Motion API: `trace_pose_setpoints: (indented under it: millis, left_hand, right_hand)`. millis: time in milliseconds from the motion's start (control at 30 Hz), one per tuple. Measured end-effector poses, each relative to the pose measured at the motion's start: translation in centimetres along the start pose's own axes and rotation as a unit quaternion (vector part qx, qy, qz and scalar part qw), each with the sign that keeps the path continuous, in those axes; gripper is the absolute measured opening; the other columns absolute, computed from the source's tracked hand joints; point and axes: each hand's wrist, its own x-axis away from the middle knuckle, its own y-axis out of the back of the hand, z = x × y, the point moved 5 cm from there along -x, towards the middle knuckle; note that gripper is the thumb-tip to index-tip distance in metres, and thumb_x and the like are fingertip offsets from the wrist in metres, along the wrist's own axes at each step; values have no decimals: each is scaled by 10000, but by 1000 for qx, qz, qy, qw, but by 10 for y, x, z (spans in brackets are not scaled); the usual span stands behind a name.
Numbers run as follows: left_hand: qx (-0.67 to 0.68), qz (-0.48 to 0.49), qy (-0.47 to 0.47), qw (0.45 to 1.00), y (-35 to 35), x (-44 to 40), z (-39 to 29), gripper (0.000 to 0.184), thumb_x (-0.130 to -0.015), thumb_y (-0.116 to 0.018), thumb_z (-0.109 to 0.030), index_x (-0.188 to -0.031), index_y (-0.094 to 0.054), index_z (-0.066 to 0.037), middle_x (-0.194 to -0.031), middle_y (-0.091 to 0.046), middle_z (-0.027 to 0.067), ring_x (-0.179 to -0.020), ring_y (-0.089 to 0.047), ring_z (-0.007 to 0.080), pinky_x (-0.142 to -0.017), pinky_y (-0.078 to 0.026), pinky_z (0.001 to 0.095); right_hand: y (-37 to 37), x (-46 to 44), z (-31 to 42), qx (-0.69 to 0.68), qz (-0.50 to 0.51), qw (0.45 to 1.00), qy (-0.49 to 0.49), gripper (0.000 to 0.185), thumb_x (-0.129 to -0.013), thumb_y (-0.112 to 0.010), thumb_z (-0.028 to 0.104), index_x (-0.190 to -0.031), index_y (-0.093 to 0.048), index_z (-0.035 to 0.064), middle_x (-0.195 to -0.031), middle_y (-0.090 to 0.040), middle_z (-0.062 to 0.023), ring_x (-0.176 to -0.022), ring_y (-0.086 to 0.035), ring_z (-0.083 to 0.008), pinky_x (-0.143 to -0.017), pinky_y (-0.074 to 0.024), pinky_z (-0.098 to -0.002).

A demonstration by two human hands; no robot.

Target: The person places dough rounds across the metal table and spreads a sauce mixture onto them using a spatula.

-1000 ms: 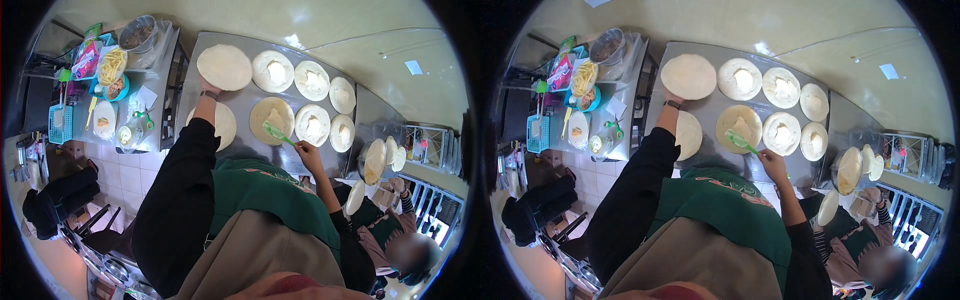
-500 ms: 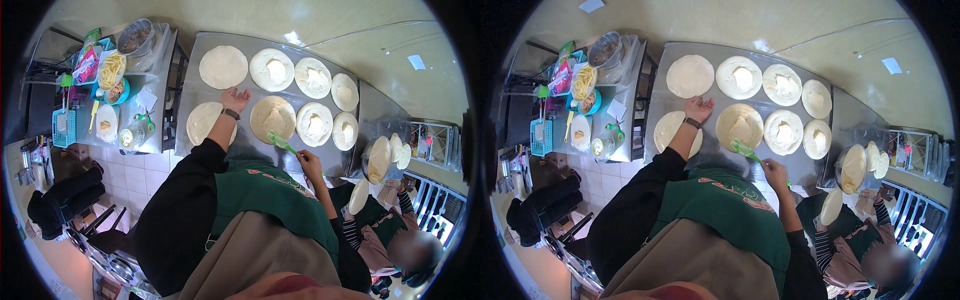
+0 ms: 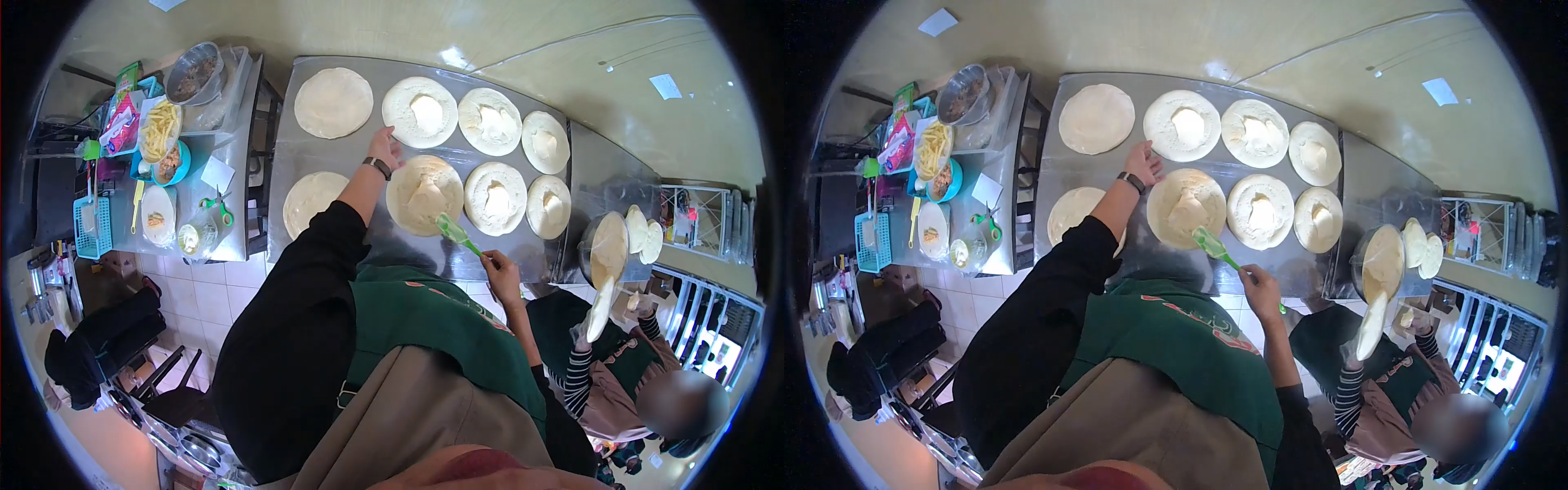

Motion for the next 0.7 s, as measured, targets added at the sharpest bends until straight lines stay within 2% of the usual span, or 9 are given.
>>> trace_pose_setpoints:
  millis: [67, 167, 267, 333, 467, 533, 600, 633, 700]
  left_hand:
    - [1, -24, 58, 998, -9, 0, 13, 379, -745, -660, -434, -932, -522, -135, -878, -473, 11, -998, -448, 216, -835, -340, 493]
    - [-30, -4, 30, 999, -26, -3, 12, 450, -723, -685, -487, -962, -545, -132, -949, -521, 21, -956, -487, 221, -841, -381, 466]
    - [-80, -36, -45, 995, -37, -32, 0, 443, -734, -717, -340, -1081, -563, -111, -969, -587, 57, -977, -544, 227, -854, -440, 406]
    - [3, 106, -144, 984, -59, -26, -16, 445, -723, -730, -232, -1112, -561, -100, -1025, -611, 87, -945, -599, 231, -841, -485, 339]
    - [144, 289, -141, 936, -82, -12, -42, 393, -727, -702, -125, -1083, -556, -47, -1044, -614, 95, -992, -597, 245, -894, -486, 400]
    - [117, 304, -160, 932, -74, 16, -53, 415, -766, -659, -159, -1134, -533, -14, -1114, -603, 110, -1062, -573, 271, -954, -450, 448]
    - [151, 432, -159, 875, -66, 70, -65, 522, -832, -594, -317, -1248, -482, -21, -1250, -543, 142, -1168, -511, 296, -1009, -397, 482]
    - [209, 457, -126, 855, -58, 102, -67, 655, -863, -493, -513, -1347, -415, -78, -1367, -454, 135, -1251, -435, 314, -1046, -341, 516]
    - [196, 455, -162, 854, -43, 125, -67, 676, -863, -458, -564, -1358, -408, -107, -1383, -438, 125, -1259, -424, 318, -1045, -337, 527]
  right_hand:
    - [3, 1, 0, -2, -1, 1000, -1, 178, -863, -640, 176, -953, -659, 23, -591, -533, -27, -554, -451, -70, -510, -371, -260]
    - [12, 4, -2, -34, -12, 999, 5, 173, -874, -629, 169, -937, -655, 10, -582, -499, 5, -543, -419, -60, -497, -345, -252]
    - [20, 6, -11, -79, -9, 997, -9, 162, -878, -618, 151, -938, -656, 5, -610, -524, 2, -564, -449, -69, -527, -375, -252]
    - [24, 8, -11, -109, -2, 994, -25, 152, -876, -614, 137, -943, -659, 8, -629, -550, -6, -579, -475, -77, -550, -401, -255]
    - [35, 7, 4, -187, -19, 982, -11, 155, -905, -579, 119, -992, -641, 6, -697, -531, 27, -635, -453, -54, -571, -381, -219]
    - [42, 2, 15, -217, -27, 976, -2, 162, -917, -565, 125, -1010, -627, 8, -711, -519, 33, -645, -442, -51, -575, -372, -212]
    - [48, -2, 31, -249, -24, 968, 28, 166, -939, -534, 143, -1039, -582, 19, -706, -471, 44, -651, -416, -42, -573, -350, -201]
    - [50, -3, 45, -279, -22, 960, 30, 158, -958, -503, 157, -1029, -550, 25, -694, -434, 55, -646, -395, -39, -579, -338, -196]
    - [53, -9, 70, -307, -7, 951, 42, 155, -959, -502, 161, -1026, -548, 28, -694, -434, 58, -638, -392, -41, -573, -336, -196]
